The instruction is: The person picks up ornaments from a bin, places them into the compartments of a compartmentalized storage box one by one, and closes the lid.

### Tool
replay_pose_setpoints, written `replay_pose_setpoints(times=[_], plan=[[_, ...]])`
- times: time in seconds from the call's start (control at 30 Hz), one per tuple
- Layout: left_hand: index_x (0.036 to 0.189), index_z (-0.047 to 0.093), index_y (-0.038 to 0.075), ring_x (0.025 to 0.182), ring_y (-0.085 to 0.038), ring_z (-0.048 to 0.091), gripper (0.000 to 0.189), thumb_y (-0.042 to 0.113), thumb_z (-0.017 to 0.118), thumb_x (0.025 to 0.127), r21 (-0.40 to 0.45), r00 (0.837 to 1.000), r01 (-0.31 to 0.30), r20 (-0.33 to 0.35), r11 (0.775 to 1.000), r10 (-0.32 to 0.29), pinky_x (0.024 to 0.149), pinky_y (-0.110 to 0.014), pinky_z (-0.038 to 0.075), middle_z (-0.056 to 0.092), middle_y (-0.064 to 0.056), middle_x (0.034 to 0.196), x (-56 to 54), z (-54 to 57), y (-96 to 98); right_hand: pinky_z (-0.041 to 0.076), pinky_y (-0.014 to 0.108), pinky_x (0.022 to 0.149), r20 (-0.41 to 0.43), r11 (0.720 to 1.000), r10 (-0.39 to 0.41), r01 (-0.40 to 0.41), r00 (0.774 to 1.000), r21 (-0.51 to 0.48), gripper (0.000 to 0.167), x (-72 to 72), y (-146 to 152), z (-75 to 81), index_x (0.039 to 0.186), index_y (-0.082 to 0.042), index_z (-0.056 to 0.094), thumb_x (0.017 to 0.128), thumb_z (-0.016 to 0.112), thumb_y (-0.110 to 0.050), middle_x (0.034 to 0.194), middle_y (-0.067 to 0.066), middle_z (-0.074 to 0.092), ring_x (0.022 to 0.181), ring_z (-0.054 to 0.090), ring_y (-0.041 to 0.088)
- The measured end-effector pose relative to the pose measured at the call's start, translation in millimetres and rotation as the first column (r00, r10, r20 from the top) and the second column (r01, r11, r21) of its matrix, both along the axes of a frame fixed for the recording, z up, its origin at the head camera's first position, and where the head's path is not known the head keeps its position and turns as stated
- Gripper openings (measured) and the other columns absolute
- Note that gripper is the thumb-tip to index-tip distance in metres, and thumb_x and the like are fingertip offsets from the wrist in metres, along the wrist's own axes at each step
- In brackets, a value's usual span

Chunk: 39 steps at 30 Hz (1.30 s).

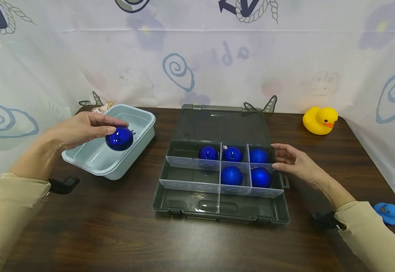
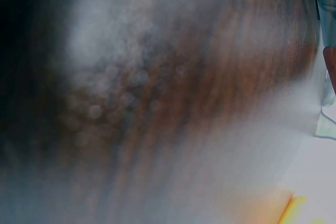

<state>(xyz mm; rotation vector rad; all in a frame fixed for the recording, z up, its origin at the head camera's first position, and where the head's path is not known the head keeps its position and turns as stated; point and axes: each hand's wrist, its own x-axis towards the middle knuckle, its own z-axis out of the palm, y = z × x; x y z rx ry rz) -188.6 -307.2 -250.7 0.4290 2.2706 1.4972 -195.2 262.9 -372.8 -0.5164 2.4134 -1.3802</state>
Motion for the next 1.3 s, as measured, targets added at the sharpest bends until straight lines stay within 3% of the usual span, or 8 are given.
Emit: replay_pose_setpoints(times=[0.2,0.37,0.53,0.67,0.87,1.0,1.17,1.3], plan=[[0.124,0.06,0.001,0.108,-0.018,0.059,0.039,0.016,0.066,0.089,-0.018,0.995,0.094,-0.031,0.995,-0.094,0.091,-0.026,0.048,0.066,-0.004,0.117,3.4,2.0,61.7,0.044,0.009,0.085,0.009,1.0,-0.002,0.002,1.0,0.011,0.058,0.0,0,0.2,0.145,-0.011,0.029,0.094,0.057,-0.015,0.145,0.024,0.028,0.111,0.04,-0.008],[0.119,0.064,0.003,0.109,-0.02,0.062,0.036,0.012,0.071,0.085,0.004,0.972,0.219,-0.089,0.976,-0.218,0.088,-0.031,0.051,0.064,-0.012,0.121,1.1,-14.9,107.0,0.043,0.008,0.085,0.008,1.0,-0.006,0.005,1.0,0.026,0.058,-0.5,-1,3.0,0.145,-0.011,0.029,0.095,0.057,-0.017,0.146,0.024,0.028,0.117,0.04,0.001],[0.114,0.065,-0.003,0.112,-0.019,0.06,0.033,0.002,0.071,0.082,0.047,0.925,0.354,-0.167,0.934,-0.342,0.089,-0.032,0.052,0.063,-0.016,0.121,-4.5,-41.9,135.0,0.043,0.008,0.086,0.004,0.999,-0.008,0.008,1.0,0.034,0.058,-1.5,-3,4.1,0.145,-0.011,0.029,0.094,0.058,-0.017,0.146,0.024,0.029,0.121,0.041,0.014],[0.111,0.067,-0.001,0.114,-0.016,0.058,0.031,0.003,0.072,0.081,0.033,0.88,0.423,-0.251,0.905,-0.402,0.093,-0.03,0.05,0.064,-0.015,0.119,-7.6,-56.5,147.7,0.043,0.008,0.085,0.006,1.0,-0.012,0.012,1.0,0.024,0.058,-1.4,-3,4.4,0.145,-0.01,0.029,0.094,0.058,-0.015,0.145,0.023,0.03,0.123,0.041,0.022],[0.109,0.067,-0.001,0.115,-0.016,0.057,0.029,0.003,0.072,0.081,-0.003,0.797,0.53,-0.34,0.848,-0.499,0.099,-0.029,0.045,0.065,-0.012,0.116,-9.1,-68.9,159.7,0.043,0.008,0.085,0.014,1.0,-0.018,0.018,1.0,0.004,0.058,0.0,0,3.7,0.144,-0.01,0.029,0.094,0.058,-0.012,0.145,0.021,0.03,0.118,0.041,0.006],[0.108,0.066,-0.002,0.116,-0.018,0.055,0.028,0.002,0.072,0.081,-0.032,0.764,0.566,-0.357,0.824,-0.538,0.1,-0.028,0.044,0.064,-0.012,0.116,-7.8,-76.7,164.2,0.043,0.009,0.085,0.01,1.0,-0.021,0.021,1.0,0.003,0.058,-0.7,0,3.1,0.144,-0.01,0.03,0.094,0.058,-0.013,0.145,0.021,0.03,0.117,0.041,0.002],[0.105,0.066,0.0,0.116,-0.017,0.053,0.025,0.0,0.072,0.08,-0.051,0.76,0.562,-0.363,0.825,-0.54,0.099,-0.027,0.044,0.063,-0.011,0.114,-6.0,-86.1,167.6,0.043,0.008,0.086,0.012,1.0,-0.022,0.022,1.0,0.006,0.058,-1.0,-1,2.8,0.144,-0.01,0.03,0.094,0.058,-0.013,0.145,0.021,0.031,0.117,0.042,0.003],[0.104,0.066,0.0,0.113,-0.016,0.054,0.024,-0.002,0.071,0.08,-0.041,0.774,0.555,-0.341,0.831,-0.534,0.099,-0.026,0.044,0.062,-0.011,0.113,-4.1,-91.8,169.3,0.043,0.008,0.086,0.022,1.0,-0.018,0.018,1.0,0.002,0.059,-0.4,-1,3.0,0.145,-0.01,0.029,0.094,0.058,-0.013,0.146,0.021,0.03,0.12,0.041,0.01]])
